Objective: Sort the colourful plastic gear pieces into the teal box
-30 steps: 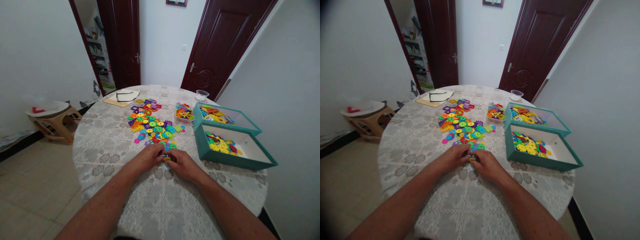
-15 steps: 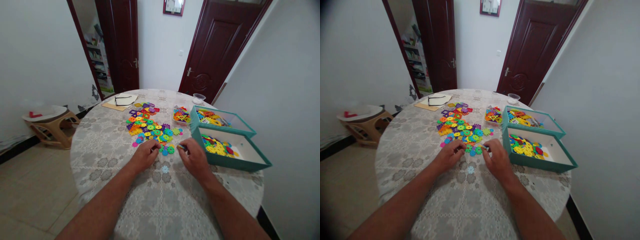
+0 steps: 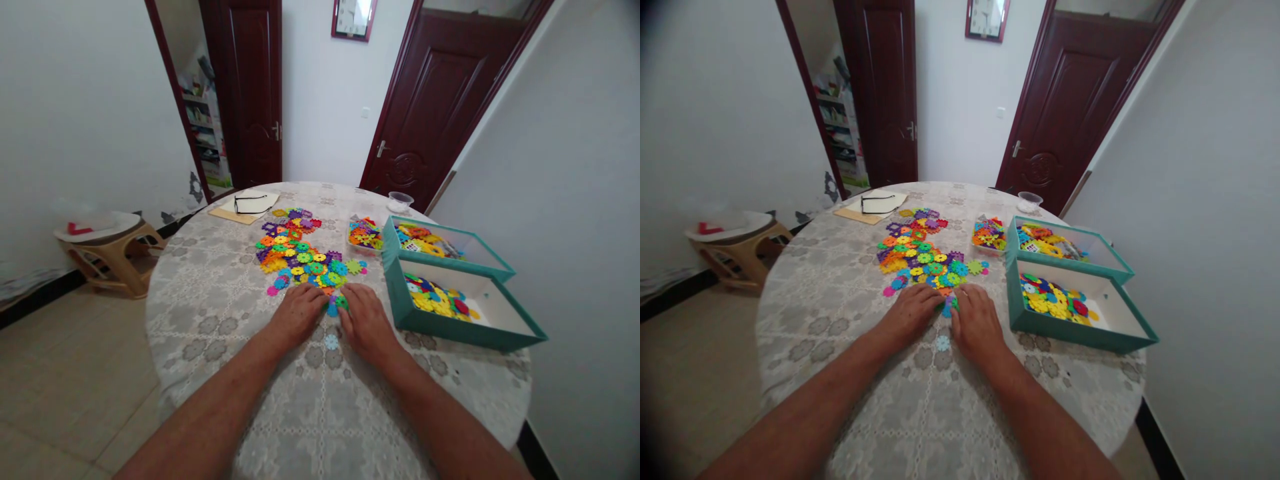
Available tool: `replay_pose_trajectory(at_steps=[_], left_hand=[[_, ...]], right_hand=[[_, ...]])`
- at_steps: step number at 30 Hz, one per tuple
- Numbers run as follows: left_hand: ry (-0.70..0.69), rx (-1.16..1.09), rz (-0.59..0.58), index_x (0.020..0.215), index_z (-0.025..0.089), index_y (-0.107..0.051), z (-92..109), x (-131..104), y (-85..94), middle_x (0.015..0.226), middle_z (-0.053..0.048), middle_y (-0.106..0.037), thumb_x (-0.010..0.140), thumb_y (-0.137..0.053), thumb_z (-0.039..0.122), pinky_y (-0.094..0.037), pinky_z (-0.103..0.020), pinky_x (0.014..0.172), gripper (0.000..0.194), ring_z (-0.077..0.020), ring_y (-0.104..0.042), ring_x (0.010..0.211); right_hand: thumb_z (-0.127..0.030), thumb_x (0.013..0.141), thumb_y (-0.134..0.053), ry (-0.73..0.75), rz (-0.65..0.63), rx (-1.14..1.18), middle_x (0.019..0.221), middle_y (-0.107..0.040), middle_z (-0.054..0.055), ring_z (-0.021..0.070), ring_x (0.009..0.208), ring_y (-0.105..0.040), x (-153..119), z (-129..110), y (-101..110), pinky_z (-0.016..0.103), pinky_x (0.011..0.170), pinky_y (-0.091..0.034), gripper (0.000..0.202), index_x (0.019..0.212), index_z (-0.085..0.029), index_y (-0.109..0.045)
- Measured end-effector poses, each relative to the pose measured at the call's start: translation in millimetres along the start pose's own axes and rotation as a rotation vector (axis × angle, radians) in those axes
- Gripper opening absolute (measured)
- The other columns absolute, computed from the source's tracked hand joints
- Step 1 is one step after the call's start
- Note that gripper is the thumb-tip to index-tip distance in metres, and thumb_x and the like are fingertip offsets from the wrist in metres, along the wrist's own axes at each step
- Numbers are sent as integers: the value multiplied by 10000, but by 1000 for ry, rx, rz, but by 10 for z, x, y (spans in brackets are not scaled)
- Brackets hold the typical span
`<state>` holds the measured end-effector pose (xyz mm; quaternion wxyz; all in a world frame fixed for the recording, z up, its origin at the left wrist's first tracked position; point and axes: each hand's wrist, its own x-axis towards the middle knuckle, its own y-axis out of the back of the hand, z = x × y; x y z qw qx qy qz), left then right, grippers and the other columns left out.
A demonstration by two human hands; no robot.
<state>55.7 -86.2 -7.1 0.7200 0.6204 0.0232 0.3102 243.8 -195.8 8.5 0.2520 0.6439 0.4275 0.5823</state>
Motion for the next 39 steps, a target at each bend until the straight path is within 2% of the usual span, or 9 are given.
replay_pose_trajectory(at_steps=[4, 11, 14, 17, 20, 26, 33, 36, 39], left_hand=[[7, -61, -38, 1197, 216, -683, 0, -29, 43, 1181, -84, -724, 998, -572, 190, -468, -422, 1005, 229, -264, -600, 1136], [23, -274, -42, 1272, 222, -616, 21, -142, 105, 1273, -94, -639, 943, -608, 181, -501, -368, 1031, 331, -230, -604, 1184], [55, -271, -69, 1363, 219, -567, 42, -176, 124, 1361, -115, -601, 916, -647, 209, -486, -393, 1092, 453, -253, -575, 1274], [51, -214, -159, 1324, 219, -592, 78, -189, 148, 1340, -116, -640, 945, -621, 245, -457, -435, 1133, 381, -276, -567, 1297], [84, -167, -211, 1321, 223, -593, 123, -177, 183, 1369, -118, -638, 965, -593, 257, -447, -431, 1138, 358, -276, -570, 1304], [131, -125, -278, 1233, 216, -615, 195, -118, 267, 1261, -105, -656, 951, -576, 253, -487, -391, 1035, 287, -264, -609, 1192], [129, -167, -234, 1075, 214, -615, 202, -107, 286, 1148, -87, -645, 926, -579, 231, -502, -366, 945, 154, -249, -611, 1089], [128, -212, -214, 1085, 226, -622, 179, -114, 244, 1169, -81, -668, 906, -600, 214, -504, -370, 968, 181, -247, -618, 1110], [148, -256, -183, 1278, 246, -601, 152, -114, 188, 1336, -96, -666, 876, -635, 186, -487, -406, 1057, 408, -265, -609, 1237]], right_hand=[[-289, 1002, -593, -106, -178, -7, 1405, -596, 165, 338, 1344, -481, 3, -75, -226, 534, 1132, -395, 376, 1368, -202, -600], [-209, 956, -661, -26, -333, 167, 1172, -660, 105, 261, 1151, -564, 16, -4, -31, 410, 1021, -438, 228, 1182, -217, -680], [-200, 950, -670, 62, -355, 284, 1157, -694, 85, 250, 1128, -591, -21, 39, 44, 406, 1023, -442, 227, 1176, -217, -674], [-205, 942, -678, 96, -344, 406, 1208, -718, 76, 245, 1152, -619, -56, 104, 81, 402, 1043, -453, 320, 1260, -236, -658], [-204, 985, -599, 21, -339, 454, 1214, -745, 73, 223, 1127, -669, -57, 185, 88, 367, 1022, -486, 306, 1279, -242, -675], [-212, 971, -580, -188, -300, 253, 1166, -745, 148, 275, 1112, -671, -42, 326, 78, 410, 1020, -493, 275, 1197, -160, -726], [-259, 964, -615, -243, -454, 581, 915, -740, 27, 193, 810, -664, -42, 140, 202, 304, 750, -502, 304, 1253, -226, -703], [-219, 930, -655, -156, -500, 483, 1008, -741, 50, 218, 934, -662, -44, 57, 247, 332, 854, -485, 250, 1168, -233, -731], [-201, 907, -676, -134, -505, 360, 1081, -708, 77, 230, 1003, -640, -58, 32, 253, 333, 895, -464, 234, 1135, -220, -725]])
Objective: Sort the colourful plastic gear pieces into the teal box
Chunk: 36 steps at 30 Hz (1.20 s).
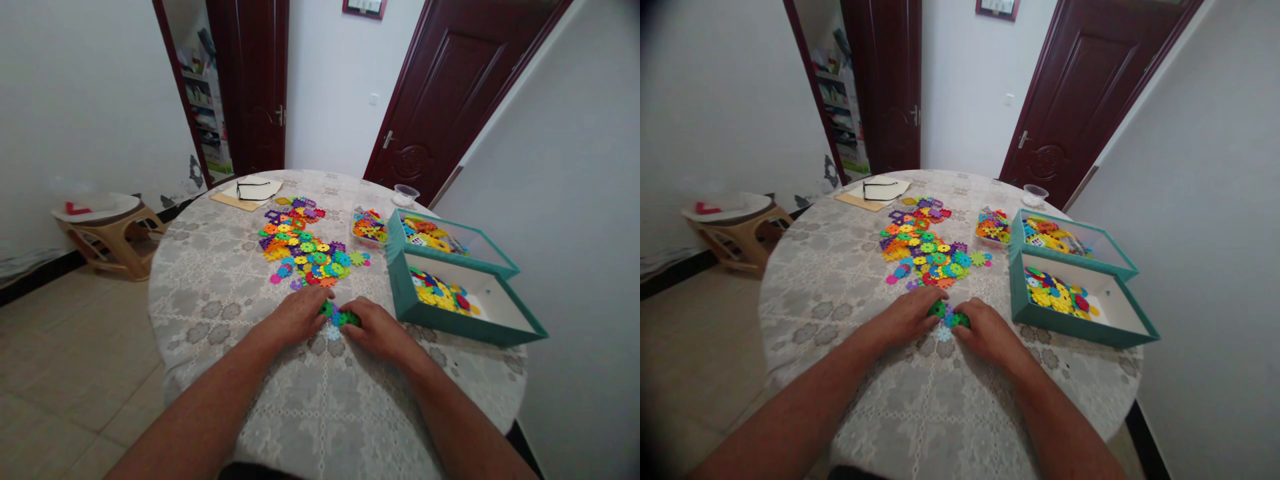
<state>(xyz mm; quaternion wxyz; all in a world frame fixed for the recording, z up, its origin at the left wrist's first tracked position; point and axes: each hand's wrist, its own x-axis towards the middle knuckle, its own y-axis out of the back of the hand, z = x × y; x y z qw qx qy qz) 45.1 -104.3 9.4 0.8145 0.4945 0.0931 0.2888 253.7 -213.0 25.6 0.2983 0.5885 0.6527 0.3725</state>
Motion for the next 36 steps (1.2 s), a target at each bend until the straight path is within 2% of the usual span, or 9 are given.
replay_pose_trajectory(at_steps=[3, 8, 13, 24, 31, 36], left_hand=[[23, -15, 2, 1370, 251, -584, -15, 25, -20, 1426, -112, -648, 869, -650, 192, -470, -441, 1106, 508, -292, -599, 1299], [19, 24, -82, 1135, 245, -680, 45, 54, 42, 1169, -70, -736, 868, -638, 193, -524, -378, 969, 275, -266, -662, 1122], [2, 9, -66, 990, 234, -678, 88, 36, 94, 1039, -49, -714, 860, -642, 181, -514, -326, 889, 145, -231, -649, 1009], [33, -136, -84, 920, 223, -684, 12, 17, 131, 926, 3, -703, 807, -659, 147, -437, -269, 759, 138, -179, -619, 874], [55, -301, -132, 897, 217, -664, 39, 15, 202, 852, 20, -692, 809, -621, 140, -406, -262, 701, 124, -154, -600, 780], [97, -325, -71, 870, 207, -665, 37, 9, 199, 860, 7, -690, 780, -620, 155, -421, -265, 703, 113, -165, -603, 815]], right_hand=[[-191, 901, -663, -26, 3, -51, 1053, -673, 67, 214, 973, -624, 5, -10, -23, 309, 865, -450, 188, 1086, -211, -694], [-139, 860, -656, -10, -5, -35, 989, -638, 27, 196, 931, -596, 36, -62, -49, 291, 804, -420, 161, 999, -217, -632], [-131, 860, -675, -6, 48, 32, 980, -622, 26, 198, 950, -591, 61, -79, -72, 304, 837, -434, 131, 950, -216, -632], [-72, 812, -613, -12, 46, 19, 909, -589, 1, 182, 891, -577, 112, -180, -120, 284, 774, -413, 167, 878, -222, -579], [-62, 801, -610, 0, 62, 60, 961, -589, 14, 187, 926, -588, 108, -217, -126, 282, 798, -436, 190, 897, -224, -588], [-52, 780, -605, 1, 54, 48, 892, -600, 1, 176, 864, -579, 123, -191, -161, 265, 738, -393, 180, 847, -219, -593]])
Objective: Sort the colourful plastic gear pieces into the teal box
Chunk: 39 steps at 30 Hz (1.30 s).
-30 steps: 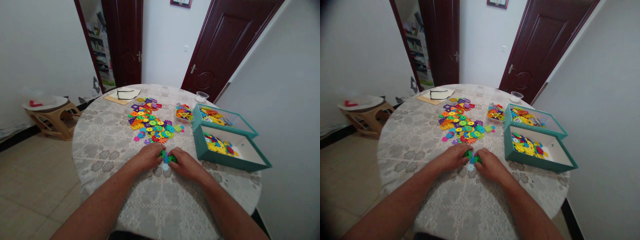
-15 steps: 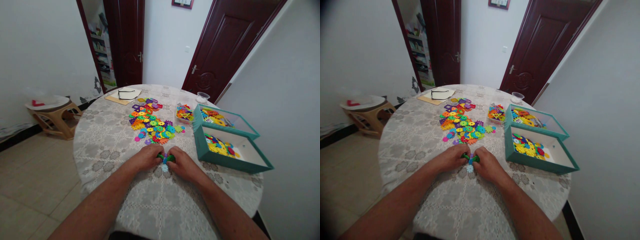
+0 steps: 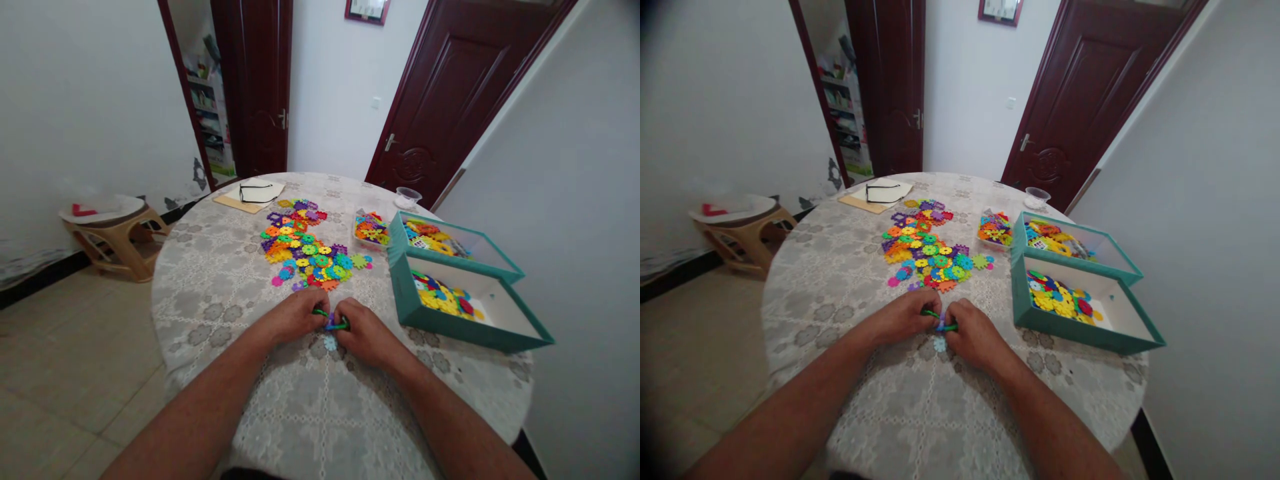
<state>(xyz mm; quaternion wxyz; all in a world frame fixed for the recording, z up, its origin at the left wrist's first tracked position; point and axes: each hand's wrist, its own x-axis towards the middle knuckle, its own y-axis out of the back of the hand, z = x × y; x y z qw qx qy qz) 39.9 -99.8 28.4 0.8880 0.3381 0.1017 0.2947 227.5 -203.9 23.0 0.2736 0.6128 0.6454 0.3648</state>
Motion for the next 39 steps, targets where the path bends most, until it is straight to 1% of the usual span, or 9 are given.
replay_pose_trajectory(at_steps=[6, 11, 16, 21, 24, 28, 31, 35, 39], left_hand=[[-3, -51, 14, 887, 216, -702, -29, -3, -23, 853, -2, -711, 845, -630, 220, -463, -282, 710, 83, -173, -629, 807], [-43, -155, 212, 967, 223, -756, -13, 52, -54, 1004, -52, -767, 939, -588, 279, -525, -348, 890, 179, -209, -685, 953], [-76, -213, 258, 951, 219, -797, 56, 68, -88, 966, -55, -760, 964, -590, 313, -529, -377, 940, 228, -216, -685, 962], [-85, -299, 179, 1042, 224, -809, 51, 67, -103, 988, -57, -750, 953, -616, 355, -537, -375, 918, 249, -213, -682, 959], [-37, -368, 123, 1082, 213, -769, 51, 81, -122, 967, -45, -740, 872, -682, 324, -554, -353, 846, 254, -205, -681, 900], [36, -391, 169, 1057, 213, -690, 74, 69, -120, 888, -18, -691, 839, -709, 365, -552, -318, 708, 267, -186, -653, 778], [-43, -192, 216, 1045, 224, -688, 47, 31, -73, 989, -51, -708, 897, -664, 394, -557, -370, 813, 226, -223, -669, 899], [-197, 171, 173, 1171, 249, -692, -50, -17, -46, 1223, -90, -676, 874, -707, 338, -468, -445, 1057, 311, -282, -602, 1186], [-186, 367, 30, 1142, 225, -686, -52, -36, -78, 1171, -89, -646, 884, -680, 307, -468, -402, 993, 271, -266, -582, 1125]], right_hand=[[-75, 789, -619, -13, 43, 104, 820, -634, -16, 168, 798, -580, 12, 21, -14, 262, 700, -378, 149, 815, -220, -596], [-222, 875, -658, -80, 159, 242, 751, -614, -33, 163, 711, -549, 11, 36, 48, 276, 662, -379, 63, 846, -232, -603], [-270, 898, -670, -72, 152, 300, 771, -615, -30, 164, 724, -549, 8, 16, 33, 285, 670, -395, 79, 857, -236, -612], [-274, 905, -663, -147, 211, 351, 768, -617, -25, 171, 741, -561, 37, 19, 11, 285, 666, -411, 69, 868, -238, -618], [-249, 919, -651, -91, 192, 371, 832, -665, -13, 163, 771, -582, 36, 29, 12, 273, 680, -420, 33, 942, -227, -656], [-271, 956, -634, 49, 186, 206, 773, -635, -27, 138, 715, -556, -3, 4, 74, 254, 658, -377, 92, 892, -208, -648], [-314, 967, -635, 80, 389, 21, 787, -625, -9, 146, 719, -550, -59, 21, 263, 262, 685, -389, 139, 885, -201, -623], [-364, 976, -613, -66, 772, -272, 845, -658, 42, 196, 776, -574, -162, 288, 665, 312, 762, -430, 171, 928, -202, -632], [-352, 962, -609, -215, 918, -541, 968, -692, 121, 278, 937, -589, -254, 671, 957, 418, 889, -447, 188, 1012, -178, -661]])
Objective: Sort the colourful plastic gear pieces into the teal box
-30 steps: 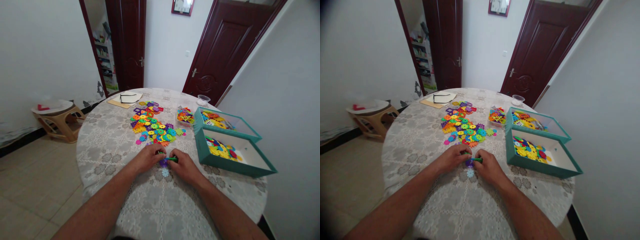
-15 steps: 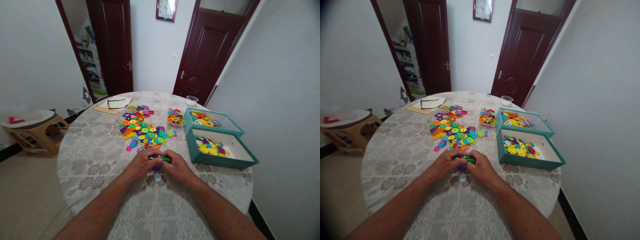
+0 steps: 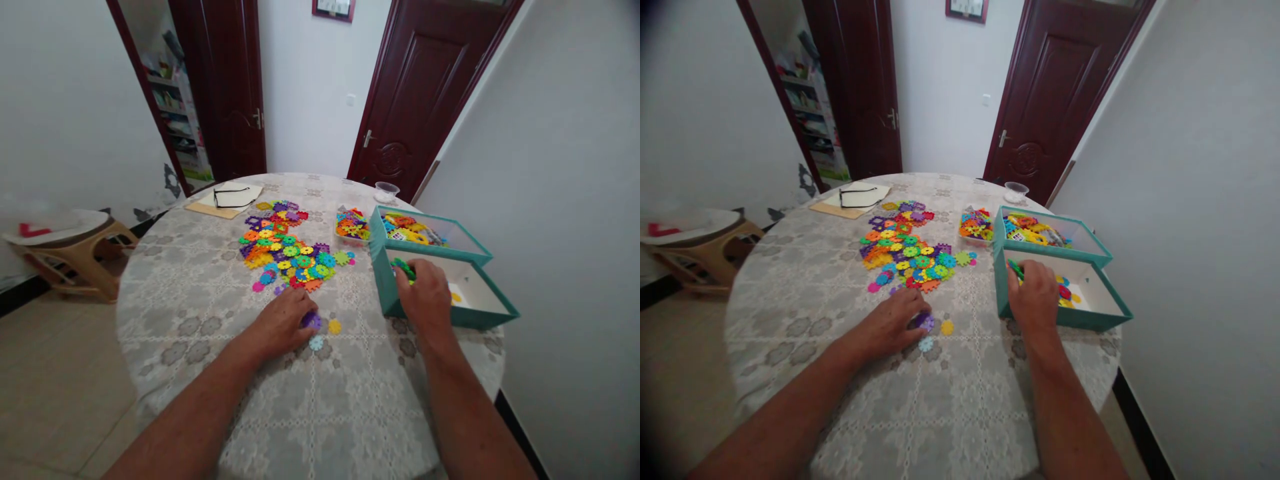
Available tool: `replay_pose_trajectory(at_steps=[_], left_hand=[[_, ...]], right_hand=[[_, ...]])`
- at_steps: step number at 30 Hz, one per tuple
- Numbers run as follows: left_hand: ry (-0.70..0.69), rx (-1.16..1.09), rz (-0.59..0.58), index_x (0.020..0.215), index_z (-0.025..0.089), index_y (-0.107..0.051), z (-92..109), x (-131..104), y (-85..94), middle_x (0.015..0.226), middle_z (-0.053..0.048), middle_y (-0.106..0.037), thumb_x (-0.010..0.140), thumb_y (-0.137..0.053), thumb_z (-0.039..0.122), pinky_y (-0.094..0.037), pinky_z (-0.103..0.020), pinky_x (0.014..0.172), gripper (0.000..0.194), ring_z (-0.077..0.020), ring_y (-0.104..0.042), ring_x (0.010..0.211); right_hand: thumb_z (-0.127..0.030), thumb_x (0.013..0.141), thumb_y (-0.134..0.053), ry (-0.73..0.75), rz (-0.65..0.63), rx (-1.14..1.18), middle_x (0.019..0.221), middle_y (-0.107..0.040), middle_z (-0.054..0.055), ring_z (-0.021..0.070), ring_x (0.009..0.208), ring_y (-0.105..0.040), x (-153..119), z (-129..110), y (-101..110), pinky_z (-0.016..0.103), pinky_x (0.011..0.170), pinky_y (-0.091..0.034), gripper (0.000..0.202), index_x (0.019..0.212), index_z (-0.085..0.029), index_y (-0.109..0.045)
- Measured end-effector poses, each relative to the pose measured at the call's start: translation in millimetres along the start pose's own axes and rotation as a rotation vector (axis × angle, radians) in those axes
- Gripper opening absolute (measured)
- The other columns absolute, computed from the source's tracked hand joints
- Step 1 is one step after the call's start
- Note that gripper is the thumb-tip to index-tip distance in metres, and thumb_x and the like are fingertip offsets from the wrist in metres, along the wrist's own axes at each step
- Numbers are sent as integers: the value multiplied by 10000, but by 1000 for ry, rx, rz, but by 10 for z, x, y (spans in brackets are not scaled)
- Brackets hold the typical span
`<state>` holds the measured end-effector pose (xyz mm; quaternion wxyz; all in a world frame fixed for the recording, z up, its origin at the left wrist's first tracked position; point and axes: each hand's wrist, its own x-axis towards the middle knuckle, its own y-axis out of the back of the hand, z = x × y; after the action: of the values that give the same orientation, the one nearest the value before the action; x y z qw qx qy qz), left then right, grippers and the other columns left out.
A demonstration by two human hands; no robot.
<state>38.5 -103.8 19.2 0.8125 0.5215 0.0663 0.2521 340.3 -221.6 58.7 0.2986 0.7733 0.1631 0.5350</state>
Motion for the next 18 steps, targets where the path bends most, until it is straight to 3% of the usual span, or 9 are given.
replay_pose_trajectory(at_steps=[2, 5, 7, 9, 12, 15, 18], left_hand=[[12, 30, -28, 1090, 214, -681, 37, 3, 10, 1124, -85, -636, 897, -652, 299, -462, -379, 954, 213, -253, -571, 1079], [33, 22, -38, 1068, 205, -654, 71, 6, 34, 1105, -82, -632, 905, -629, 287, -448, -356, 914, 184, -241, -559, 1043], [48, 4, -41, 1046, 203, -632, 66, 3, 34, 1088, -74, -638, 895, -630, 274, -442, -346, 878, 167, -234, -558, 1009], [55, -23, -36, 1026, 207, -612, 45, -3, 20, 1071, -64, -644, 879, -638, 262, -437, -338, 849, 159, -229, -557, 985], [70, -74, -14, 1049, 222, -599, 13, -13, -6, 1082, -54, -657, 850, -660, 247, -438, -340, 846, 210, -230, -566, 990], [74, -150, -4, 1092, 247, -605, 9, -24, -17, 1132, -53, -668, 824, -666, 209, -450, -350, 885, 277, -232, -585, 1025], [49, -238, 9, 1094, 260, -619, 24, -25, -19, 1120, -42, -672, 832, -636, 179, -465, -334, 880, 274, -212, -602, 999]], right_hand=[[-322, 955, -613, 17, 53, -44, 1062, -691, 155, 307, 1027, -584, 18, 75, 5, 469, 953, -435, 231, 1110, -157, -661], [-291, 982, -578, 123, 69, 53, 1084, -685, 144, 300, 1070, -585, -36, -88, 46, 473, 994, -429, 200, 1123, -169, -652], [-272, 1005, -541, 233, -118, 188, 1009, -684, 106, 258, 997, -609, -129, -315, 73, 405, 942, -458, 139, 1040, -191, -649], [-265, 1003, -547, 310, -435, 271, 989, -684, 83, 223, 933, -630, -255, -544, 80, 341, 856, -469, 122, 1033, -199, -645], [-299, 964, -616, 330, -827, 209, 1034, -691, 92, 228, 940, -648, -441, -766, 47, 318, 804, -446, 158, 1081, -198, -649], [-296, 935, -633, 296, -973, 158, 1022, -684, 97, 232, 916, -636, -537, -823, 2, 320, 783, -421, 141, 1030, -191, -636], [-236, 902, -630, 245, -984, 257, 988, -668, 67, 204, 864, -608, -541, -805, -29, 305, 748, -396, 94, 985, -197, -608]])
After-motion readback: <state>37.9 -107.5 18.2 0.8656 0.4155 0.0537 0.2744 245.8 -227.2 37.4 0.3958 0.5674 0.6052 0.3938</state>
